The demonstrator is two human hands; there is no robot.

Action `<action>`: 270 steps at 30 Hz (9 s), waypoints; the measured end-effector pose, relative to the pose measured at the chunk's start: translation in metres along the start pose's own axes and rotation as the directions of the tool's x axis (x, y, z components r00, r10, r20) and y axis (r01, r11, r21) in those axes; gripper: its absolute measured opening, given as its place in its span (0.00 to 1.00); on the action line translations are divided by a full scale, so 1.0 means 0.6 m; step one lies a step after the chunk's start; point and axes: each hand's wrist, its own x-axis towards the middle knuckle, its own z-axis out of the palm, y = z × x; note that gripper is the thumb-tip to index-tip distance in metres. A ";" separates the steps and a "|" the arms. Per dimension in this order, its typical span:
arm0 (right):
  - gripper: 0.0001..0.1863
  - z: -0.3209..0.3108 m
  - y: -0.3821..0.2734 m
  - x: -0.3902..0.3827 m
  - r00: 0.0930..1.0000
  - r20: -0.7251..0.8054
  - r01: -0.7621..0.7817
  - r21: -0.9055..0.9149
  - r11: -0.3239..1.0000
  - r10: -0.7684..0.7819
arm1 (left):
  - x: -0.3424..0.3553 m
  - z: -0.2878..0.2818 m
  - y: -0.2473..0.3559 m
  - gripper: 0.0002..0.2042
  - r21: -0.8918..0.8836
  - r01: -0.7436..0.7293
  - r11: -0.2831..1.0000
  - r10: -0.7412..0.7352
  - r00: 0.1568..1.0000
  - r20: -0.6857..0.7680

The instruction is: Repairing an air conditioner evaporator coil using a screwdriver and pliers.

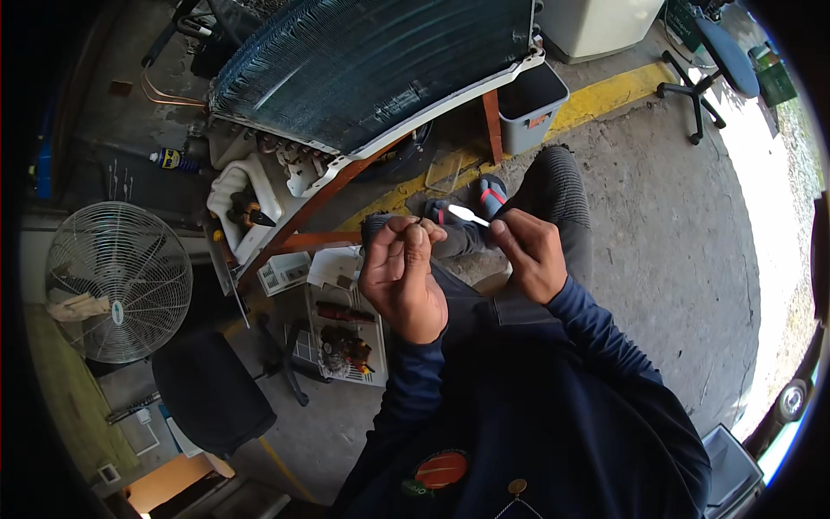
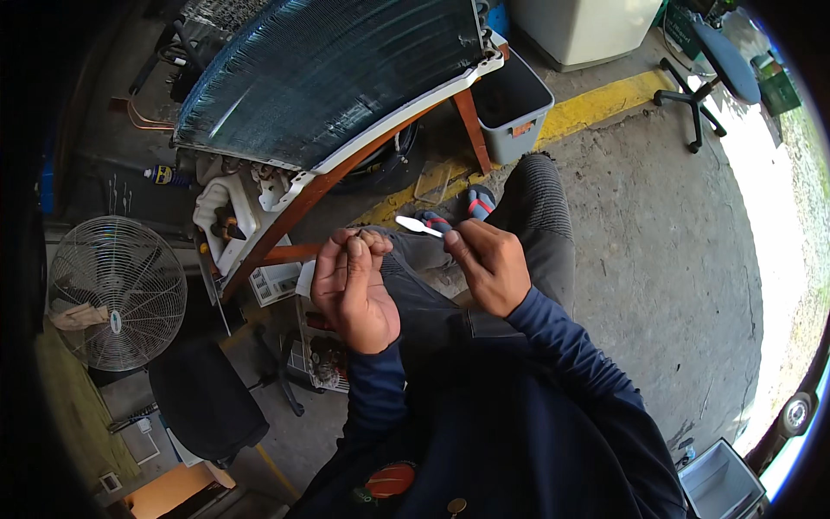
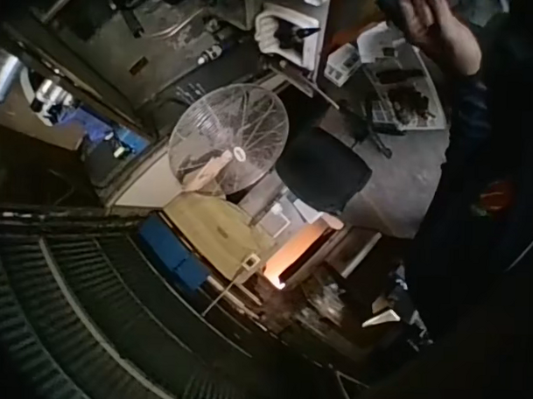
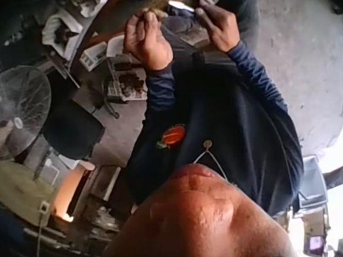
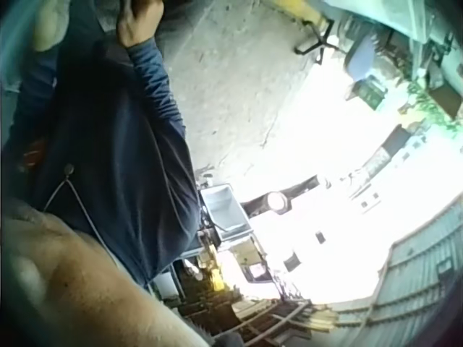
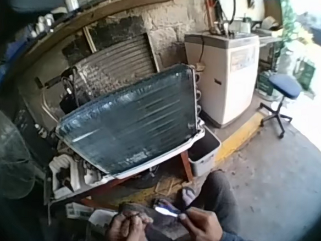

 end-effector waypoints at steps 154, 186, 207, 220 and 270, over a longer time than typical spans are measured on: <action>0.17 -0.016 0.033 0.055 0.994 0.107 0.019 0.148 0.989 -0.035 | -0.006 -0.033 -0.002 0.14 0.118 0.021 0.993 -0.041 0.985 0.167; 0.18 -0.039 0.078 0.025 0.999 -0.050 -0.019 0.029 0.999 0.020 | 0.006 -0.047 -0.024 0.14 -0.212 0.151 0.965 -0.073 0.939 0.336; 0.21 -0.033 0.103 0.027 0.994 -0.095 -0.037 0.106 0.994 0.047 | 0.029 -0.071 -0.008 0.14 -0.302 0.249 0.920 -0.107 0.902 0.418; 0.19 -0.068 0.105 -0.008 0.956 0.021 -0.291 0.178 0.940 0.292 | 0.003 -0.098 -0.018 0.14 -0.203 0.253 0.946 -0.153 0.899 0.411; 0.33 0.230 0.088 0.066 0.713 0.683 0.188 -0.401 0.897 0.156 | -0.272 -0.715 -0.156 0.07 0.411 0.403 0.818 0.309 0.295 -0.904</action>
